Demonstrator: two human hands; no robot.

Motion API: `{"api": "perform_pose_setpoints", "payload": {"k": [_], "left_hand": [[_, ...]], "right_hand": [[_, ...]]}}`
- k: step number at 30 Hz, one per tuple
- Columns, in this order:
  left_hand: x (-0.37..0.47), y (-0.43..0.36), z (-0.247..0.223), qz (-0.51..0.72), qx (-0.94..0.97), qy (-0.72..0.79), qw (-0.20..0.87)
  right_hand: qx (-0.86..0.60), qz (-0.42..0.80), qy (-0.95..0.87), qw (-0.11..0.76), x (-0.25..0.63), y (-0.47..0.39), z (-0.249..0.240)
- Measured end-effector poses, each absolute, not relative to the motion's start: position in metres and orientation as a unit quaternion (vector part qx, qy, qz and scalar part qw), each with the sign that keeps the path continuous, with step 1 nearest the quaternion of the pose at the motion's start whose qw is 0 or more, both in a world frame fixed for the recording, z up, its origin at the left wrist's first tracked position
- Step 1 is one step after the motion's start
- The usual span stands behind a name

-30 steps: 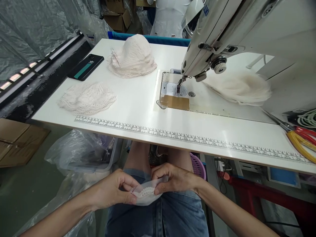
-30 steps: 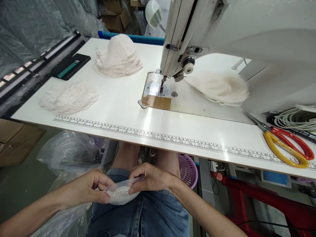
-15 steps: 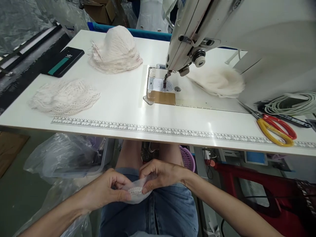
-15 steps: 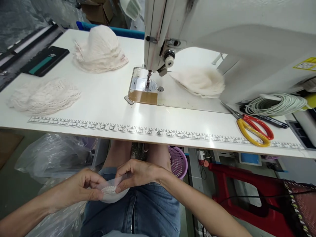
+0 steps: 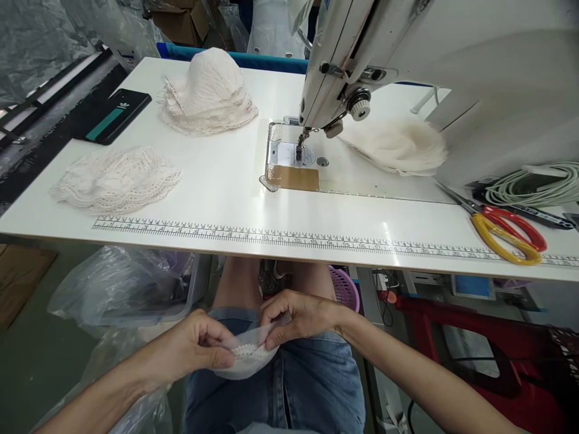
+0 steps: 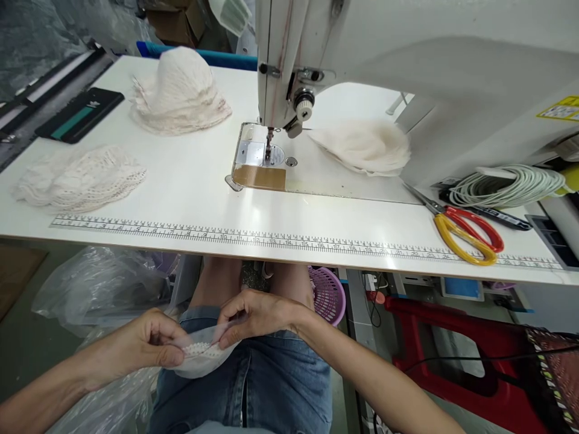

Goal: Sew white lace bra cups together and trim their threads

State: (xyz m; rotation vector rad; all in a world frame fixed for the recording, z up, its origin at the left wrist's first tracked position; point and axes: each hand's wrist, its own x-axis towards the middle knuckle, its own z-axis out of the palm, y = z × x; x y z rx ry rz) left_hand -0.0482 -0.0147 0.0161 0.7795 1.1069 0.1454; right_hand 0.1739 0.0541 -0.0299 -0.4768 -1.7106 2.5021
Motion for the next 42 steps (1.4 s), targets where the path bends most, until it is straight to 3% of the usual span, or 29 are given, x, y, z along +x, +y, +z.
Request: {"api": "perform_pose_setpoints", "payload": {"k": [13, 25, 42], "left_hand": [[-0.049, -0.012, 0.017, 0.077, 0.349, 0.499, 0.790], [-0.049, -0.014, 0.016, 0.059, 0.409, 0.541, 0.732], [-0.046, -0.011, 0.015, 0.071, 0.356, 0.534, 0.764]], "right_hand": [[-0.179, 0.798, -0.572, 0.066, 0.168, 0.049, -0.036], [-0.213, 0.791, -0.571, 0.054, 0.170, 0.052, -0.027], [-0.191, 0.798, -0.568, 0.064, 0.170, 0.053, -0.025]]}}
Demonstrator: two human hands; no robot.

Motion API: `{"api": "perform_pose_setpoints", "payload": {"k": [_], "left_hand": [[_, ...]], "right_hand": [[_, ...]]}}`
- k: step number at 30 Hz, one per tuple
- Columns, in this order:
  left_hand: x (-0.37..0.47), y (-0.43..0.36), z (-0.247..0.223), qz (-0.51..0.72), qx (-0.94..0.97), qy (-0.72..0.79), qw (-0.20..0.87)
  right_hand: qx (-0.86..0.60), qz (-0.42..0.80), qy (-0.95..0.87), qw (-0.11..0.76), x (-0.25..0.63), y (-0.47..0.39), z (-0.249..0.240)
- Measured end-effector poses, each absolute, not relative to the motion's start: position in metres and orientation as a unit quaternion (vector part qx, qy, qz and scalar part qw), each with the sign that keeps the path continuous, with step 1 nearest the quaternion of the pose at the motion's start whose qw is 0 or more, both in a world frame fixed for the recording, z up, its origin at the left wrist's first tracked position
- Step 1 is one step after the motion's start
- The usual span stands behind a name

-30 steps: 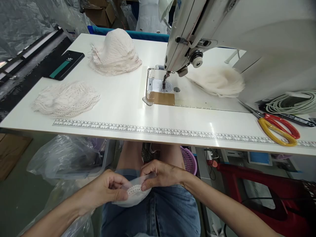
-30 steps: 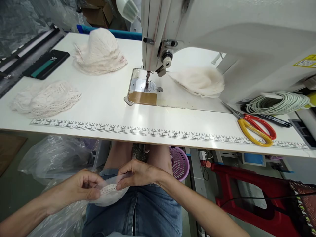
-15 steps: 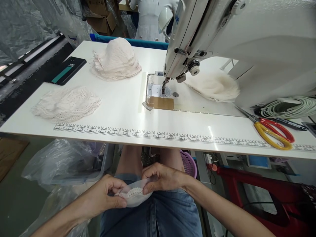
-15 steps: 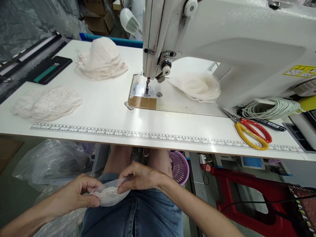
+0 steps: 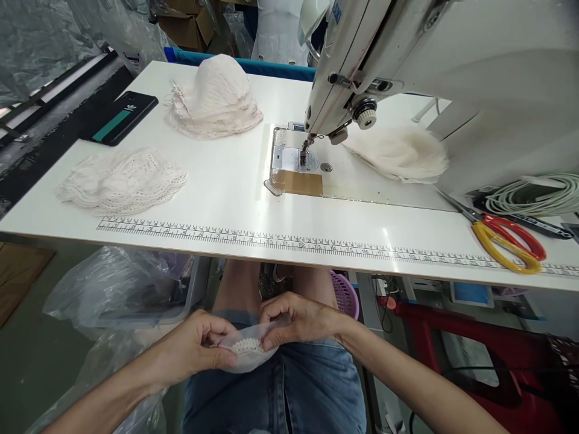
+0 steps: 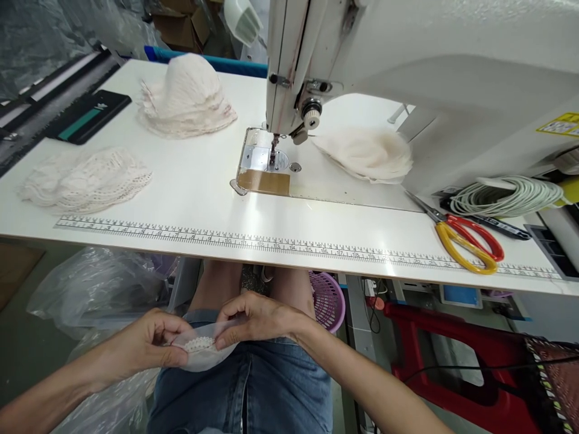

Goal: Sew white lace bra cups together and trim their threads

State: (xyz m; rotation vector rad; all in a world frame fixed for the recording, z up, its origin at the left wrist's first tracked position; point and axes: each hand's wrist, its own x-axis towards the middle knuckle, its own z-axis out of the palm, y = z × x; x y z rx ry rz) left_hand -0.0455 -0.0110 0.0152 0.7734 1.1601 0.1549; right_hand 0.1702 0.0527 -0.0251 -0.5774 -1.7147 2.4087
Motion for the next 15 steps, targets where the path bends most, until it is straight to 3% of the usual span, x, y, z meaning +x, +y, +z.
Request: {"api": "perform_pose_setpoints", "payload": {"k": [15], "left_hand": [[-0.046, -0.013, 0.013, 0.065, 0.438, 0.574, 0.689]], "right_hand": [[-0.214, 0.692, -0.681, 0.107, 0.169, 0.049, -0.032]]}}
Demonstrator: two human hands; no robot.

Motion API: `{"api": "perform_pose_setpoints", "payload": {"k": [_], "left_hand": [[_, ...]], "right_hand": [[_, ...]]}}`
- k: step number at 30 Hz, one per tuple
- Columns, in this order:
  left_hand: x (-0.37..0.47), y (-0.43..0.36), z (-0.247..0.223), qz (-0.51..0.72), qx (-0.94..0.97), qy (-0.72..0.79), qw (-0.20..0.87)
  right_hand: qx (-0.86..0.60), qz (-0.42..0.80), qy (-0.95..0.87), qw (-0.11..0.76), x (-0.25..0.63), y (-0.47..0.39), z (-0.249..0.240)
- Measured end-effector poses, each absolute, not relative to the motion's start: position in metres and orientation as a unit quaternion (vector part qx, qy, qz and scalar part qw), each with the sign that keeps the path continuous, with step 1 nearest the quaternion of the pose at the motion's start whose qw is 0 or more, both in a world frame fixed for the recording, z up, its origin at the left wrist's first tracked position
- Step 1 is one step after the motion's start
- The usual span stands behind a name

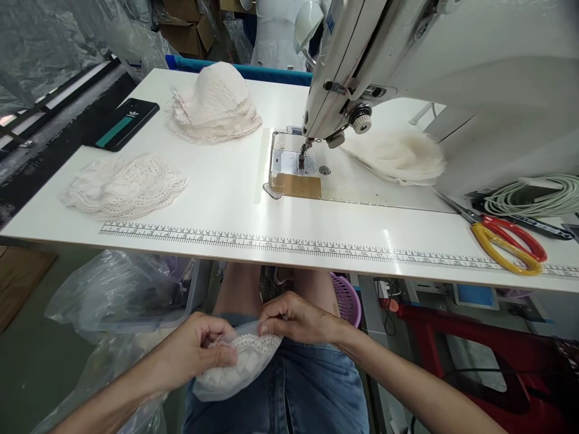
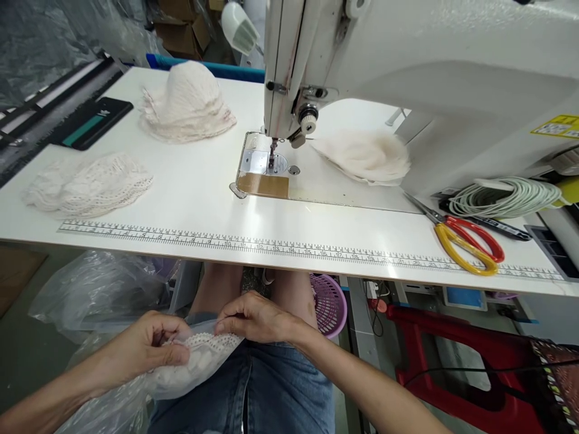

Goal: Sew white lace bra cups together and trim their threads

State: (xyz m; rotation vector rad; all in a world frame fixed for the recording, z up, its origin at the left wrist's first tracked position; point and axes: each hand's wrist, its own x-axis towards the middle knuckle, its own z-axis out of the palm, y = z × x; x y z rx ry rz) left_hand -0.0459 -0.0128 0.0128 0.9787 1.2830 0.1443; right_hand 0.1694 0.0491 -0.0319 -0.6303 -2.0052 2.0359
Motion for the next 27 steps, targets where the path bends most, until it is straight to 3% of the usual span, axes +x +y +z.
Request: {"api": "perform_pose_setpoints", "payload": {"k": [4, 10, 12, 19, 27], "left_hand": [[-0.048, -0.018, 0.010, 0.072, 0.595, 0.585, 0.546], [-0.048, -0.033, 0.004, 0.300, 0.846, 0.426, 0.115], [-0.048, -0.037, 0.003, 0.308, 0.876, 0.369, 0.035], [-0.048, -0.049, 0.000, 0.298, 0.893, 0.322, -0.101], [-0.047, -0.046, -0.001, 0.305, 0.894, 0.314, -0.098]], "right_hand": [[-0.221, 0.598, -0.748, 0.185, 0.172, 0.045, -0.019], [-0.205, 0.398, -0.862, 0.237, 0.176, 0.028, -0.015], [-0.212, 0.328, -0.885, 0.254, 0.174, 0.023, -0.020], [-0.203, 0.171, -0.898, 0.350, 0.165, 0.020, -0.027], [-0.189, 0.154, -0.906, 0.345, 0.168, 0.021, -0.030]]}}
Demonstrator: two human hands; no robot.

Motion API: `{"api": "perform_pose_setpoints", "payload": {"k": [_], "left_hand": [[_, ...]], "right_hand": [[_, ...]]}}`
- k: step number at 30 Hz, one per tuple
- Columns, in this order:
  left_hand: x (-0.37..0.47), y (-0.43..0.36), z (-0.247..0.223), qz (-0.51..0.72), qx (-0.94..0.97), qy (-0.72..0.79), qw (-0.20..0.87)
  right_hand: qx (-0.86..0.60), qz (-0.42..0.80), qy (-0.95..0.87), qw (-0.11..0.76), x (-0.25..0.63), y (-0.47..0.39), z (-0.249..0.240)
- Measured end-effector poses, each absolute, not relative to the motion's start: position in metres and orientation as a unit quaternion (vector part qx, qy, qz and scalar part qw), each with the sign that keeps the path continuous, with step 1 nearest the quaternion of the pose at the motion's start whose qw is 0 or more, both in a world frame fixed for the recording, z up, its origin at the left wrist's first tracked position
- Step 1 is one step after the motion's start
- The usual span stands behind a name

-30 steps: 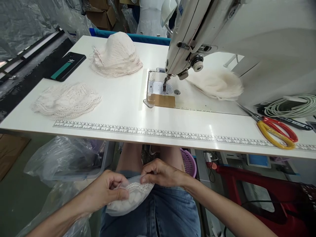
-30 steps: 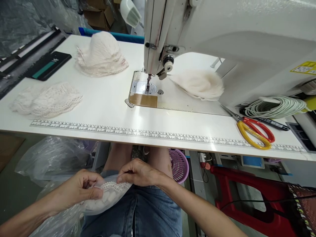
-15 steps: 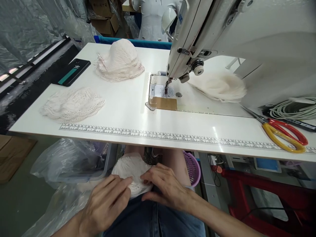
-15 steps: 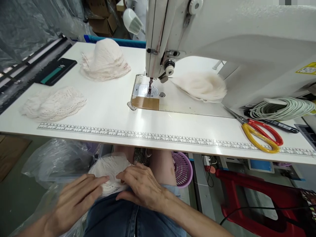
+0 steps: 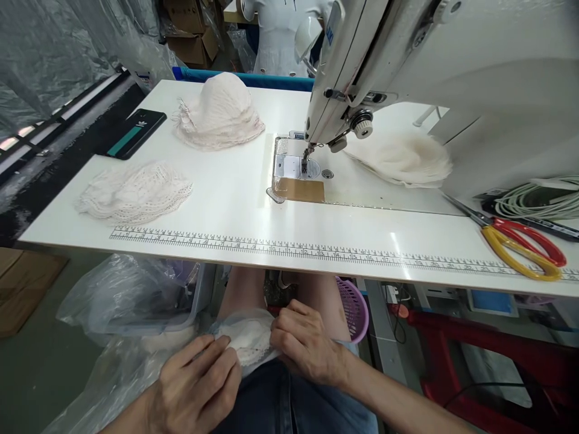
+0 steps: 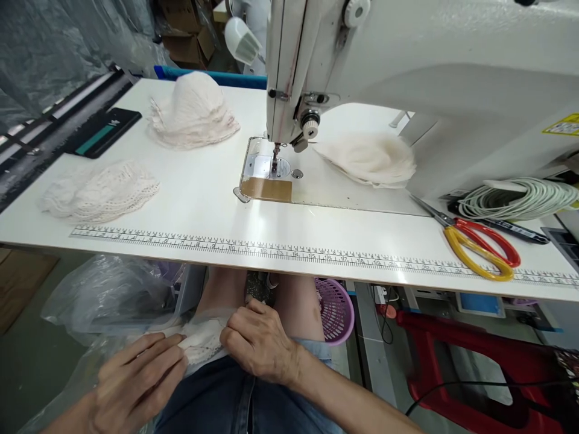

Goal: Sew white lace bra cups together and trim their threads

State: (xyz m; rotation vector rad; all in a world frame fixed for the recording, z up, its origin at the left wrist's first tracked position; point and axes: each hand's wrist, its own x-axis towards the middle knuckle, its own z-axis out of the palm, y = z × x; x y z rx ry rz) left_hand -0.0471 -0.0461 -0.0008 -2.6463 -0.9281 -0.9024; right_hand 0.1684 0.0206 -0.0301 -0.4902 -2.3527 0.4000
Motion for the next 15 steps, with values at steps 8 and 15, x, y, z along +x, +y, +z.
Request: {"api": "perform_pose_setpoints", "payload": {"k": [8, 15], "left_hand": [[-0.0509, -0.0453, -0.0009, -0.303, -0.892, -0.318, 0.105], [-0.0507, -0.0419, 0.0007, -0.295, -0.812, -0.478, -0.158]], "right_hand": [[-0.179, 0.170, -0.911, 0.331, 0.1679, 0.0227, -0.0304], [-0.200, 0.228, -0.897, 0.321, 0.1691, 0.0236, -0.0308]]}}
